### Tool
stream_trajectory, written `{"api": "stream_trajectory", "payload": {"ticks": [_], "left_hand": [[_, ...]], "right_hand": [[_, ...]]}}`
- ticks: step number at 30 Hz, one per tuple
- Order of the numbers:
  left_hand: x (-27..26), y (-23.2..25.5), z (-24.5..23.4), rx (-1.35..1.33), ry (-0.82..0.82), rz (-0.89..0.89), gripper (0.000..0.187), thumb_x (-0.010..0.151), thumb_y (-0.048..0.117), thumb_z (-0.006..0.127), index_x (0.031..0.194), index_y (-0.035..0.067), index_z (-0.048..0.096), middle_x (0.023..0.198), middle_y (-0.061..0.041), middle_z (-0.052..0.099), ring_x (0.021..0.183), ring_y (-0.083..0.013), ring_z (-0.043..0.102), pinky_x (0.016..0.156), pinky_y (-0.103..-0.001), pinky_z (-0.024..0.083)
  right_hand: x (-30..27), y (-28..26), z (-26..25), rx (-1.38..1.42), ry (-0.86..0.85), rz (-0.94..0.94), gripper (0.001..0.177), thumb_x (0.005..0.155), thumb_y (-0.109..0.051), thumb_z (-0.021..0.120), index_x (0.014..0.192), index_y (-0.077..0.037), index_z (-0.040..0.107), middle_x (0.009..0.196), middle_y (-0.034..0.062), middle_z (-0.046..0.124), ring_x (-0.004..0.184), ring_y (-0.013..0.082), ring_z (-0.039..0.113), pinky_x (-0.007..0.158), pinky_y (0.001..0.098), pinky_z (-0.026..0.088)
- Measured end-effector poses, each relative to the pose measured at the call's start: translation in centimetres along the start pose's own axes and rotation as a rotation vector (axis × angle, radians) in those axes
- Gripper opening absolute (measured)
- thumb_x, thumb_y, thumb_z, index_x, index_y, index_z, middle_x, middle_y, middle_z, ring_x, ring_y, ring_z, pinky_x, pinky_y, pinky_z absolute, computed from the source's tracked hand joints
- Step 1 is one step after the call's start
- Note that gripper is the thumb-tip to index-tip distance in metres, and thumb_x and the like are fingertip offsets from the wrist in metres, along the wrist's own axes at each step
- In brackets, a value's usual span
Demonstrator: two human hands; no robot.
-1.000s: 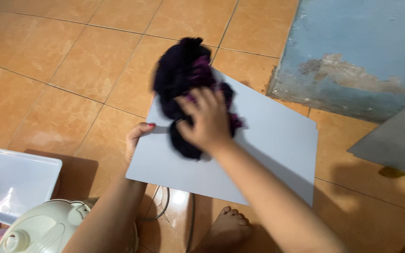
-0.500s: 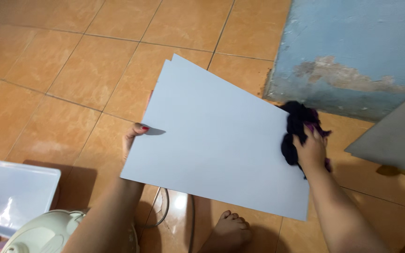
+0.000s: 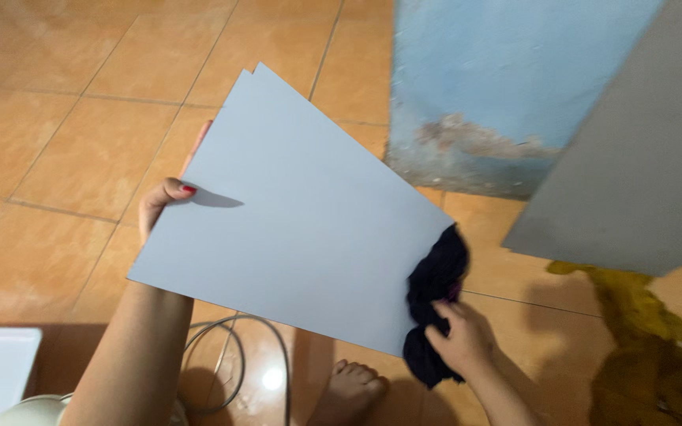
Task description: The person wipes several white shelf panels with a dark cloth and places them into a black metal shelving frame. The person also wipes a bathroom scale on the floor with the same cloth.
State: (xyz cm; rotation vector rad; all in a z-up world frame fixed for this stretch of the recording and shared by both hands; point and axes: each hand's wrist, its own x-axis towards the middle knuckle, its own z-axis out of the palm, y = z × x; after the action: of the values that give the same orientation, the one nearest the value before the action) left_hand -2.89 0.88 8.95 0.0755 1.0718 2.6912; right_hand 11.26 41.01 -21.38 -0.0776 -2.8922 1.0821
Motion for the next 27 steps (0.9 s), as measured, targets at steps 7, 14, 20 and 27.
{"api": "stream_trajectory", "payload": {"ticks": [7, 14, 20, 27], "left_hand": [[-1.2, 0.0, 8.5, 0.152, -0.113, -0.035, 0.089, 0.071, 0.004, 0.05, 0.158, 0.017, 0.046, 0.153, -0.009, 0.053, 0.125, -0.0246, 0.053, 0.106, -0.034, 0.041], [2.3, -0.8, 12.3, 0.445, -0.546, 0.09, 0.114, 0.045, 0.006, 0.055, 0.158, 0.006, 0.038, 0.167, -0.011, 0.037, 0.157, -0.0244, 0.027, 0.124, -0.032, 0.023], [3.6, 0.6, 9.7, 0.443, -0.431, 0.009, 0.124, 0.033, 0.012, 0.055, 0.157, 0.008, 0.041, 0.165, -0.014, 0.041, 0.156, -0.0271, 0.032, 0.124, -0.034, 0.022], [4.9, 6.5, 10.8, 0.811, -0.638, 0.283, 0.125, 0.035, 0.018, 0.055, 0.158, 0.009, 0.036, 0.164, -0.012, 0.038, 0.154, -0.0247, 0.028, 0.123, -0.033, 0.022]], "right_hand": [[-3.0, 3.0, -5.7, 0.395, -0.183, 0.382, 0.052, 0.083, -0.013, 0.075, 0.133, -0.002, 0.064, 0.107, 0.0116, 0.08, 0.095, 0.0194, 0.075, 0.088, 0.0305, 0.059], [-6.2, 12.1, -12.5, 0.509, 0.289, 0.428, 0.048, 0.088, -0.019, 0.068, 0.129, 0.005, 0.068, 0.109, 0.0214, 0.082, 0.099, 0.0312, 0.073, 0.089, 0.0371, 0.056], [-6.7, 15.2, -14.4, -0.118, 0.512, 0.525, 0.065, 0.087, -0.045, 0.074, 0.141, -0.01, 0.059, 0.143, 0.024, 0.055, 0.137, 0.0402, 0.047, 0.109, 0.0462, 0.039], [-5.5, 8.1, -13.7, -0.06, 0.551, 0.398, 0.062, 0.091, -0.058, 0.058, 0.14, -0.019, 0.061, 0.153, 0.0119, 0.054, 0.148, 0.0275, 0.045, 0.125, 0.0415, 0.037]]}}
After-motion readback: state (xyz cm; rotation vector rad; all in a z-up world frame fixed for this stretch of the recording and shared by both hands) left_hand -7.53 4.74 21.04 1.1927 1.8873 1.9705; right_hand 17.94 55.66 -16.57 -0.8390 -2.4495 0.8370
